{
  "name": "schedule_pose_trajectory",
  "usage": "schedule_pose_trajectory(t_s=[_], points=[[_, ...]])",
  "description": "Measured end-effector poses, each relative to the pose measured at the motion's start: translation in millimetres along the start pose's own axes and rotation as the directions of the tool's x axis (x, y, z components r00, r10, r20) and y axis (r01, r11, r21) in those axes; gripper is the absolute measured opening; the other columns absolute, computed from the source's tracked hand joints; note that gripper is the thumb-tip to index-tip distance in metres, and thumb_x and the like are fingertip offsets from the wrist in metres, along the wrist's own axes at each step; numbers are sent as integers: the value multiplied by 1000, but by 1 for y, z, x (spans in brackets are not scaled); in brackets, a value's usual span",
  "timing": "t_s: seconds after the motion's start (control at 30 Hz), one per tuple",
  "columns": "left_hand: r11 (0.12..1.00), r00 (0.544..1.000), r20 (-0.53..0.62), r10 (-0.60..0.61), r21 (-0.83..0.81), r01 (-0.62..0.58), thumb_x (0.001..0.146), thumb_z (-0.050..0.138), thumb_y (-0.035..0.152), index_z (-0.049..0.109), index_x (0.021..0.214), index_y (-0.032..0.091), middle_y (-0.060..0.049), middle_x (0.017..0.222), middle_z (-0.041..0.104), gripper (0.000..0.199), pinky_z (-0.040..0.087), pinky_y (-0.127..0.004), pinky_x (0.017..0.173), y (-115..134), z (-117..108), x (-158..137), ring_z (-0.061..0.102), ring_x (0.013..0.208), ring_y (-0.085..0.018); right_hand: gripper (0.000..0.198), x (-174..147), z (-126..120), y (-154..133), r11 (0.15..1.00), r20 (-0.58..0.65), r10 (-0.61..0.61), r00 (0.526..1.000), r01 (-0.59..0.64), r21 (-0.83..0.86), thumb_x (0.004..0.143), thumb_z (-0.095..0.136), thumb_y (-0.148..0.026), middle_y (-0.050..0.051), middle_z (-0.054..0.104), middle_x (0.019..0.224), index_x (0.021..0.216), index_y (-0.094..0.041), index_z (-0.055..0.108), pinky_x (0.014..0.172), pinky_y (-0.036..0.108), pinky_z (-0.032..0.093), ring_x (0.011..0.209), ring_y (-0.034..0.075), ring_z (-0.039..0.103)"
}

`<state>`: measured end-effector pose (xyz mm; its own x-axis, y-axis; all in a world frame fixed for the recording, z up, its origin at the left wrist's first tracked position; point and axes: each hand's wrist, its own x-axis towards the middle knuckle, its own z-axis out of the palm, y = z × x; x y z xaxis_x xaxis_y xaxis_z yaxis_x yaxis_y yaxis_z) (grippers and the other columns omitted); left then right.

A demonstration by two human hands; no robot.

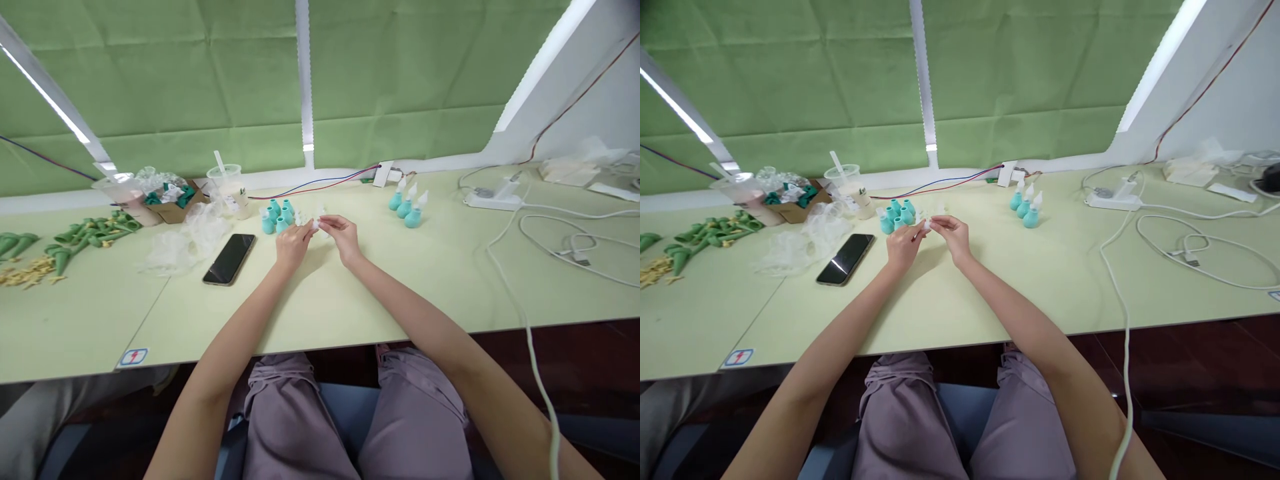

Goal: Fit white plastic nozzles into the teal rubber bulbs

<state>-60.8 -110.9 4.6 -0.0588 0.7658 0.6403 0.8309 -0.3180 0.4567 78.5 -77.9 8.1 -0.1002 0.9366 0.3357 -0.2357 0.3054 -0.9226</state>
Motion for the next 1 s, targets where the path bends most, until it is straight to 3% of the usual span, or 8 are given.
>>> schedule_pose_trajectory(t_s=[0.17, 0.3, 0.47, 0.67, 0.83, 1.0], points=[[995, 997, -18, 73, 71, -71, 92, 47, 33, 67, 109, 24, -7, 78, 65, 28, 41, -29, 74, -1, -7, 4, 59, 85, -21, 36, 15, -14, 3, 1000, -27, -4, 1000, 3, -18, 68, 70, -48, 8, 72, 96, 91, -20, 69, 88, 37, 51, 93, 20, 65], [994, 992, -113, 49, 101, -38, 94, 39, 22, 66, 112, 24, -7, 91, 66, 32, 41, -29, 76, -7, -19, 11, 56, 94, -21, 29, 28, -27, -4, 992, -21, -79, 997, 77, -95, 66, 73, -40, 7, 73, 92, 86, -20, 69, 88, 37, 52, 91, 21, 67], [995, 982, -184, -40, 84, 56, 89, 53, 26, 71, 94, 23, -5, 86, 68, 19, 41, -31, 77, -20, -31, 18, 56, 85, -21, 8, 45, -17, -8, 913, 193, -120, 974, 185, -365, 65, 73, -23, 2, 73, 77, 73, -20, 70, 80, 36, 53, 75, 19, 69], [991, 975, -208, -80, 92, 101, 84, 60, 31, 70, 83, 22, -4, 81, 67, 13, 40, -30, 70, -26, -32, 20, 56, 80, -21, 23, 73, 13, 2, 583, 530, -27, 848, 444, -681, 61, 69, 1, -2, 70, 60, 64, -22, 70, 76, 32, 48, 68, 18, 68], [983, 982, -170, -77, 154, 103, 88, 55, 35, 68, 82, 22, -4, 84, 68, 19, 39, -29, 69, -28, -32, 19, 55, 83, -20, 26, 83, 26, 8, 397, 597, 140, 790, 507, -765, 63, 64, 5, 1, 73, 69, 69, -19, 71, 70, 26, 43, 73, 17, 69], [971, 985, -140, -99, 204, 126, 89, 53, 35, 67, 83, 23, -3, 84, 68, 19, 39, -29, 68, -31, -33, 17, 54, 87, -20, 22, 77, 31, 3, 161, 580, 269, 769, 558, -814, 72, 62, -4, 1, 75, 82, 83, -20, 72, 84, 30, 34, 89, 17, 67]])
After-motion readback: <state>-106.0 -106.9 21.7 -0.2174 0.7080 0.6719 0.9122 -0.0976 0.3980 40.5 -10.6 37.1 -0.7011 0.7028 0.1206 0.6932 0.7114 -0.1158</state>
